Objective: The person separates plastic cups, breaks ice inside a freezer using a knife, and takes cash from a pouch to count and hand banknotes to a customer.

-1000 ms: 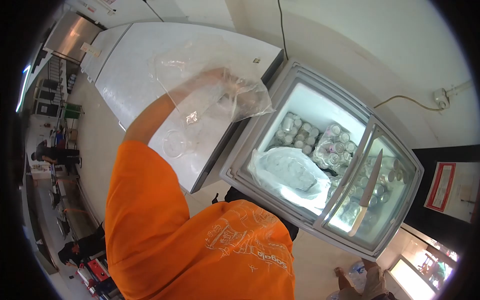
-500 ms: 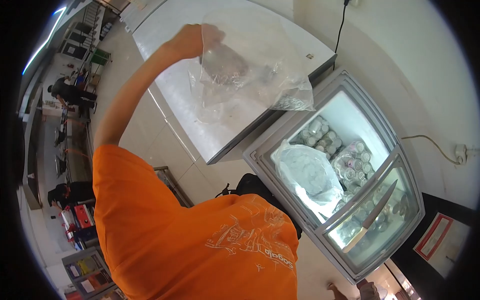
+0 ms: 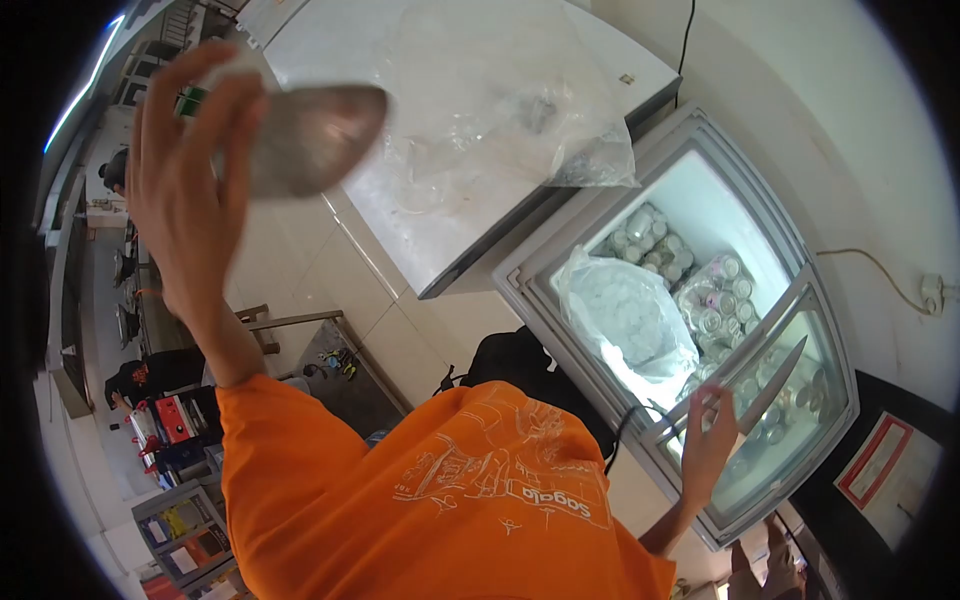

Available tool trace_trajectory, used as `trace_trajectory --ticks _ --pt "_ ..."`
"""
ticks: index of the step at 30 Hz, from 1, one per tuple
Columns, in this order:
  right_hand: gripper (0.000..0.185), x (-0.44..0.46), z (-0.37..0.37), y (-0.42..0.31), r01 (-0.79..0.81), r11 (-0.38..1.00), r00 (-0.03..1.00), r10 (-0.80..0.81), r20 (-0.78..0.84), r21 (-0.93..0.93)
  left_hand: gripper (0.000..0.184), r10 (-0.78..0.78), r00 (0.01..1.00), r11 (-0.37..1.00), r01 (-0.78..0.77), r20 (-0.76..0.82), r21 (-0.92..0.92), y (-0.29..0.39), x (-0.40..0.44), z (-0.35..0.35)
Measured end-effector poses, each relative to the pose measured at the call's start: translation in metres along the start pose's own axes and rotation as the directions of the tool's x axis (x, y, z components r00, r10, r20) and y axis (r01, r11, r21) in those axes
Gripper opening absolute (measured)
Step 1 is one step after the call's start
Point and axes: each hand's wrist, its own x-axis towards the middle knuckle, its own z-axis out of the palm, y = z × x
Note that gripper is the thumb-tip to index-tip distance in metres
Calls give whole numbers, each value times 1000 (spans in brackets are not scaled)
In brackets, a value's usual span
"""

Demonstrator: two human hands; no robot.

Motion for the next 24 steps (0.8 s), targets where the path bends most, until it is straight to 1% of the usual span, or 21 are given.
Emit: trace_trajectory --ticks 1,2,3,4,5,7,8,10,11,12,13,14,15,17,18,19,20,21,22,23,24 --pt "30 4 6 -1 180 960 982 -161 -103 213 10 -29 998 988 38 55 -151 27 -3 -9" --pt "37 8 14 -15 247 899 968 -248 -46 360 10 -47 992 951 79 113 -300 55 -7 -13" --pt "45 9 25 -29 294 812 943 -331 -15 504 12 11 988 888 61 153 -456 82 -16 -7" --pt "48 8 34 -38 185 744 936 -333 117 642 14 69 979 799 62 192 -599 108 -24 0" --pt "51 11 40 -40 62 652 908 -351 229 756 13 175 947 629 103 270 -771 132 -24 6" --pt "45 21 46 -27 -73 726 840 -325 434 684 9 280 903 301 241 327 -923 183 -38 32" --pt "35 26 44 -19 -247 760 811 -177 558 601 10 304 864 158 369 401 -916 204 -47 43" --pt "30 32 48 11 -310 789 810 -73 582 531 13 391 751 -103 610 532 -786 241 -65 66" --pt "27 39 52 29 -336 802 805 -27 593 493 15 388 761 -16 570 520 -822 255 -73 82" --pt "27 49 55 48 -233 875 824 -54 564 424 18 387 767 71 529 512 -846 269 -83 98" --pt "30 57 66 80 -231 871 865 -19 501 433 20 383 773 159 484 505 -861 283 -95 112" --pt "31 70 72 92 -149 947 921 28 389 285 22 354 729 150 575 586 -805 297 -107 127" --pt "33 89 79 103 -84 990 961 50 274 113 22 342 697 234 586 630 -776 309 -121 139" --pt "32 130 113 124 94 994 977 -82 198 -53 24 284 654 400 584 701 -707 334 -144 164" --pt "32 147 140 131 140 956 959 -67 274 -256 27 279 662 489 526 696 -696 345 -151 170" --pt "32 157 170 146 194 877 937 -33 347 -440 28 252 668 534 507 700 -677 353 -152 172" --pt "34 162 210 184 627 210 775 -268 573 -750 29 220 680 578 487 700 -655 361 -148 174" --pt "34 170 231 201 596 325 802 -191 566 -734 30 185 689 621 470 701 -627 366 -144 175" --pt "34 173 244 210 479 566 849 -106 517 -671 34 147 702 660 456 697 -598 368 -141 178" --pt "34 174 249 220 407 661 870 -72 487 -630 35 168 677 664 460 717 -590 371 -141 182" --pt "34 173 246 226 371 705 885 -71 460 -605 36 190 651 673 459 735 -580 372 -142 186"
